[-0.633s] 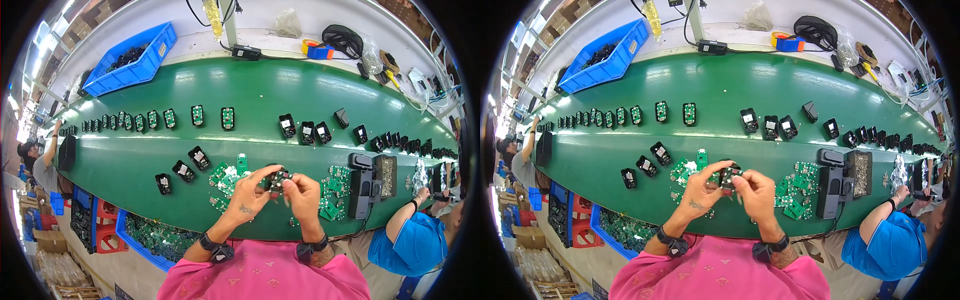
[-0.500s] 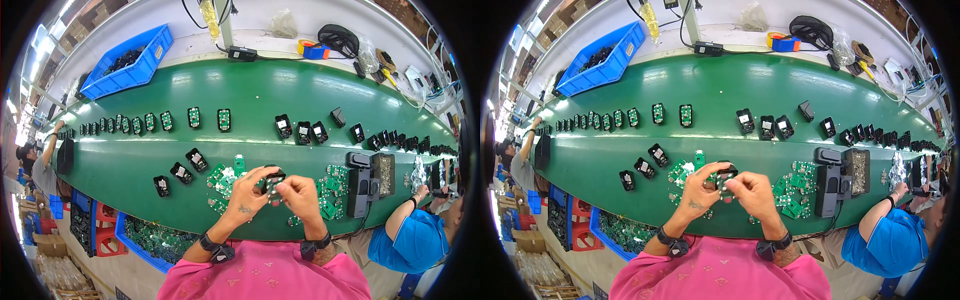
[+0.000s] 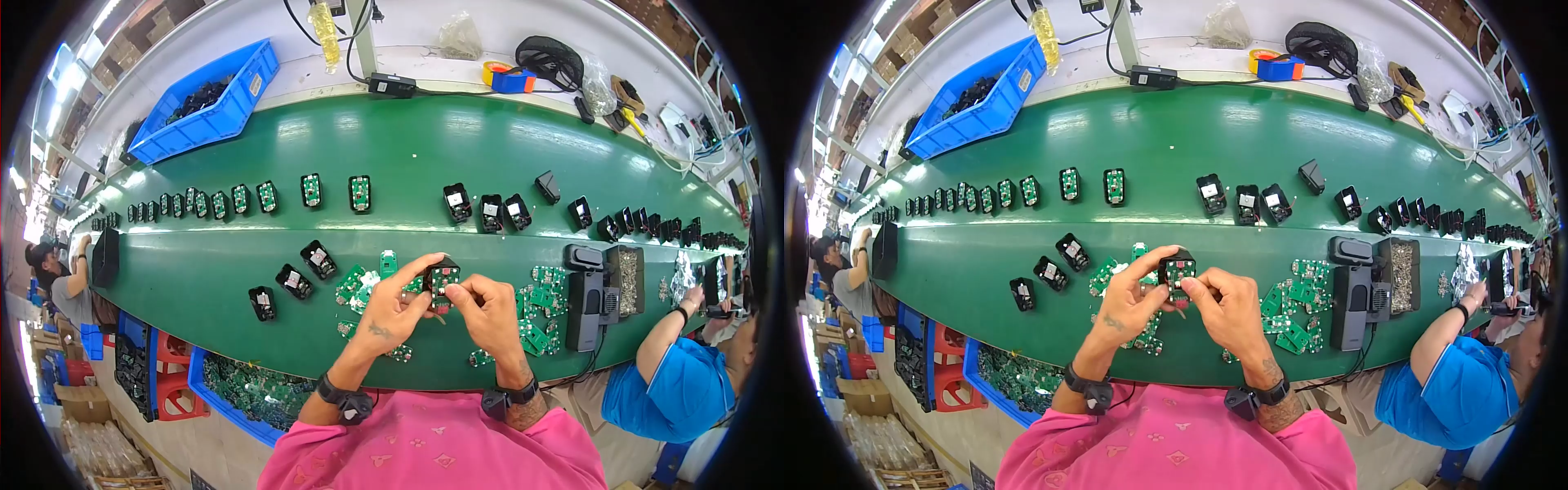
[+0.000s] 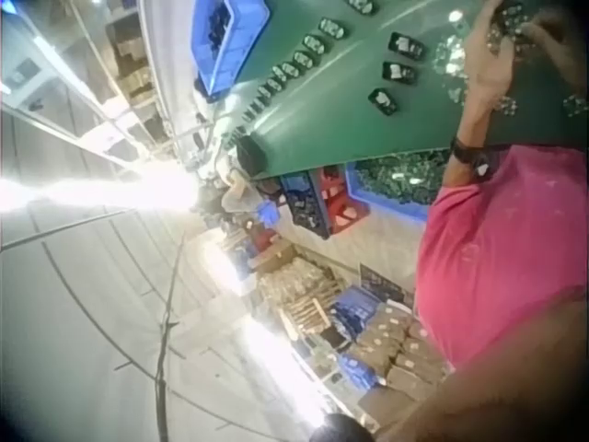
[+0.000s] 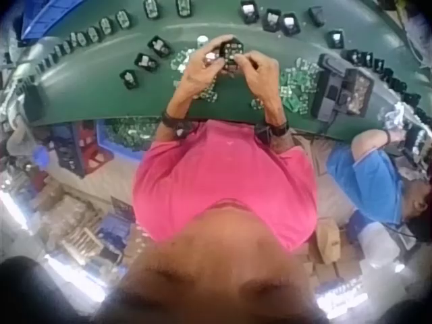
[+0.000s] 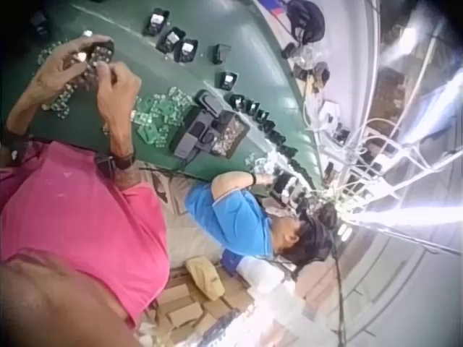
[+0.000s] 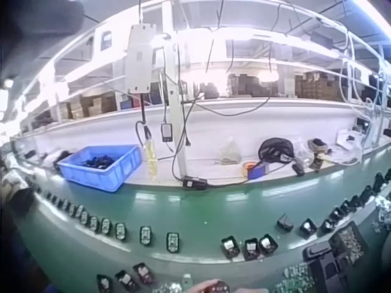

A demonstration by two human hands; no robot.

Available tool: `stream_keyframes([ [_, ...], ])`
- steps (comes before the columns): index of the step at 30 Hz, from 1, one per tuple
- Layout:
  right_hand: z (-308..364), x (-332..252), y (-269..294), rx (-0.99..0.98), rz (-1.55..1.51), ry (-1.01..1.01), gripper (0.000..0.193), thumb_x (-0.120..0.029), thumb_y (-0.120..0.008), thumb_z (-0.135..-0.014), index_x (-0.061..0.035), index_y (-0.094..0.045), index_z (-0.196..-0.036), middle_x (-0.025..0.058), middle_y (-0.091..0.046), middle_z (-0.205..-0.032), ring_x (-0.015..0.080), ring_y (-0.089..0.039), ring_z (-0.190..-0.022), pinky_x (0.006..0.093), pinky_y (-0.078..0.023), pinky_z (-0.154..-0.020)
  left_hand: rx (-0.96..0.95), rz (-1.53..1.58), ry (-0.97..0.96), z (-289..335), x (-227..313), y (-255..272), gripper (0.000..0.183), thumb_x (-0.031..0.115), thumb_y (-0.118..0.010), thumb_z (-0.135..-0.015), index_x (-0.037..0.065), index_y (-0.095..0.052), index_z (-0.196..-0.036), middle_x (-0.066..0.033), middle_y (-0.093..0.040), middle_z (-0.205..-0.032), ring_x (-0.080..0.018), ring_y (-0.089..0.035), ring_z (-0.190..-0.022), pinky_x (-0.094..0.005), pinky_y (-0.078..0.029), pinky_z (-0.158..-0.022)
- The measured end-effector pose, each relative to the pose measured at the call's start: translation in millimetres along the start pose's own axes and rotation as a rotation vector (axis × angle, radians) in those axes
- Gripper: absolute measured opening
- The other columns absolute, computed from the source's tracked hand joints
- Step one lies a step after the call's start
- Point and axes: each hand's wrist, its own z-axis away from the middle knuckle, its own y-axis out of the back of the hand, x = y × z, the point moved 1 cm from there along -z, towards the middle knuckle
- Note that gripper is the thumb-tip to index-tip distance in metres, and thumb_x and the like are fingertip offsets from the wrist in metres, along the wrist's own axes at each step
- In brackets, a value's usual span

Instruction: The person picks up a black plastic housing and a green circuit board, fits the board into the housing by hand, and places the assembled unit onto the green conveyor belt. This process is repeated for several more units.

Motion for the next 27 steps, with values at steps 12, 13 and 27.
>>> stream_keyframes([
  [12,-3,11,-21,0.028,-0.103,0.079,0.035,-0.010,-0.058,-0.097,-0.0029,-0.055,-0.131,0.0067,-0.059,-0.074,0.0109,-0.050,-0.060,0.0271,-0.046,-0.060,0.182,-0.001,0.013,-2,-18,-15,0.027,0.012,-0.052,-0.101,0.002,-0.057,-0.126,-0.0146,-0.067,-0.106,-0.0176,-0.071,-0.066,-0.0251,-0.056,-0.048],
  [13,-4,15,-23,0.033,-0.116,0.129,0.039,-0.009,-0.055,-0.098,-0.0039,-0.052,-0.136,0.0074,-0.058,-0.076,0.0118,-0.052,-0.063,0.0273,-0.048,-0.063,0.180,-0.001,0.012,-3,-18,-17,0.027,0.012,-0.052,-0.101,0.002,-0.057,-0.126,-0.0146,-0.067,-0.106,-0.0176,-0.071,-0.066,-0.0251,-0.056,-0.048],
  [27,-22,54,34,0.184,0.292,0.196,0.029,-0.008,-0.066,-0.088,-0.0010,-0.065,-0.116,0.0122,-0.062,-0.095,0.0212,-0.063,-0.076,0.0324,-0.050,-0.070,0.239,-0.228,0.041,-126,-53,56,0.028,0.008,-0.045,-0.100,0.006,-0.050,-0.128,-0.0151,-0.059,-0.109,-0.0218,-0.069,-0.070,-0.0295,-0.058,-0.049],
])
